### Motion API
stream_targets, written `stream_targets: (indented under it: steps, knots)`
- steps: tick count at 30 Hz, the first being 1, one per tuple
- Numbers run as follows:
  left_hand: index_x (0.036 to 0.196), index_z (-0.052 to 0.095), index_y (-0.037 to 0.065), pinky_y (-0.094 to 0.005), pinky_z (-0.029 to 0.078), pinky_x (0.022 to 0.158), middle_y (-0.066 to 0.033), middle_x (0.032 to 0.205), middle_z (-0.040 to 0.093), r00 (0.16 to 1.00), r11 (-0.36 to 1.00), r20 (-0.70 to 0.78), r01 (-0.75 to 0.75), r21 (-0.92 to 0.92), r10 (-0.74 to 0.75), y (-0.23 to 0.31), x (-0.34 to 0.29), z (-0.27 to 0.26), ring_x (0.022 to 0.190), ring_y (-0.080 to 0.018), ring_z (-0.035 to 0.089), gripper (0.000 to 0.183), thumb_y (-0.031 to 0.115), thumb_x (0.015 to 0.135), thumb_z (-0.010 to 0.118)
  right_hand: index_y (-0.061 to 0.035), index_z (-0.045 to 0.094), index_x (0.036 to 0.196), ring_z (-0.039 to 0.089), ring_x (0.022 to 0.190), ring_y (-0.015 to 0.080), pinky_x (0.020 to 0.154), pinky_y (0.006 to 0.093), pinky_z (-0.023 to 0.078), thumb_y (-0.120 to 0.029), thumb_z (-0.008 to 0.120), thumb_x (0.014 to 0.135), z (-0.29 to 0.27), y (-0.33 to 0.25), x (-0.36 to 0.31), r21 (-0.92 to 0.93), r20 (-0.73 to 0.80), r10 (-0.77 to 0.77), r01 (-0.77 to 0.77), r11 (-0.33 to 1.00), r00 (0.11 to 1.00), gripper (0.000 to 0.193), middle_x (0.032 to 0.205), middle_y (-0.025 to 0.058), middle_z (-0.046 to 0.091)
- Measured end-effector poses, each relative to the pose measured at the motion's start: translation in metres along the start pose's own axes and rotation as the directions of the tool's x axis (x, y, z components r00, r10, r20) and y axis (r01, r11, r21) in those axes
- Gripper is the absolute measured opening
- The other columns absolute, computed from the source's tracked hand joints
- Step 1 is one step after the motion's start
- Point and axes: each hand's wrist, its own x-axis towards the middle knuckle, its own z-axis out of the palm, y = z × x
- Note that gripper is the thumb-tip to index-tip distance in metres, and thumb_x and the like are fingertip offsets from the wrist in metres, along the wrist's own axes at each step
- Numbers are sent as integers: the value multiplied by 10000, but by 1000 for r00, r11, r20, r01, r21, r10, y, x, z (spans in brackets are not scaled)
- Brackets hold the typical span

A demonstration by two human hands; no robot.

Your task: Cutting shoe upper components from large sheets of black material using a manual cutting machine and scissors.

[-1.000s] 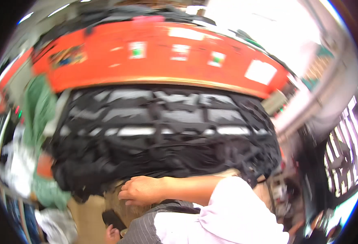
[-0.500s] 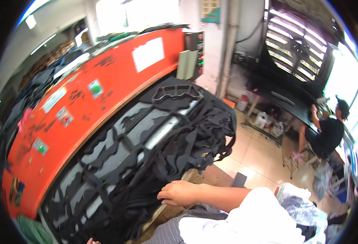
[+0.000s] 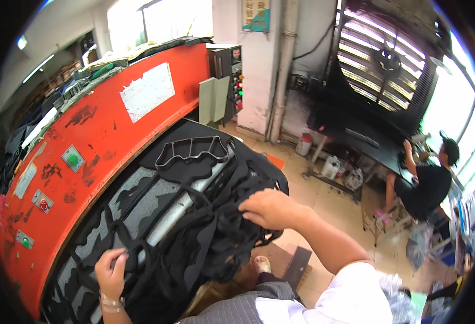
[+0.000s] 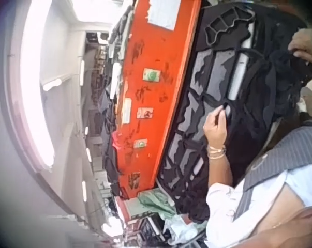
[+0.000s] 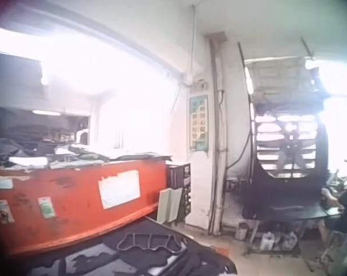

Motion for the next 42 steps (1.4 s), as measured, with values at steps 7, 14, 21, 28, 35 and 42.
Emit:
stream_targets:
  steps: [7,14,21,28,35,42]
  knots:
    - [1234,490,-9,-334,475,858,-131,1167,566,779,272,201,430,-861,-594,-39,168,205,1059,-248,566,405,105,865,611,-4,625,1058,580,919,187,825,327,457,-265,601,887,9,264,163,633,-22,474,-354,688,880,313,992,99,640]
    - [1209,415,-70,-357,453,837,-127,993,570,501,35,258,503,-864,-826,-61,227,264,852,-220,559,400,93,873,560,2,550,1217,535,1122,311,847,410,451,-497,625,833,34,349,287,661,439,570,-679,318,695,634,1236,211,551]
    - [1108,534,-122,-377,432,903,-264,1119,585,502,294,239,762,-577,-831,-71,260,279,1080,-350,565,478,266,843,624,19,209,1299,599,1018,320,837,434,479,-510,739,711,16,328,324,409,467,573,-739,535,673,952,1185,235,565]
    - [947,616,-100,-387,475,774,-238,906,651,675,700,-206,708,-93,-709,-132,232,294,877,-324,634,499,372,795,673,15,538,1250,585,1063,349,934,403,443,-478,737,727,25,305,355,385,599,430,-714,585,675,745,1217,206,576]
    - [771,598,-77,-299,433,567,-53,671,574,612,625,-157,706,-333,-775,-80,243,289,625,-117,508,339,232,766,735,11,517,1232,609,1034,262,881,416,501,-264,744,771,47,351,355,579,798,102,-802,147,595,583,1180,177,598]
    - [739,586,-46,-379,451,614,-169,657,603,685,731,-331,682,-21,-649,-55,244,305,600,-277,568,461,388,720,741,-79,492,1286,616,1003,300,852,395,498,-266,717,753,-9,376,342,-165,297,365,-329,930,882,608,1087,171,640]
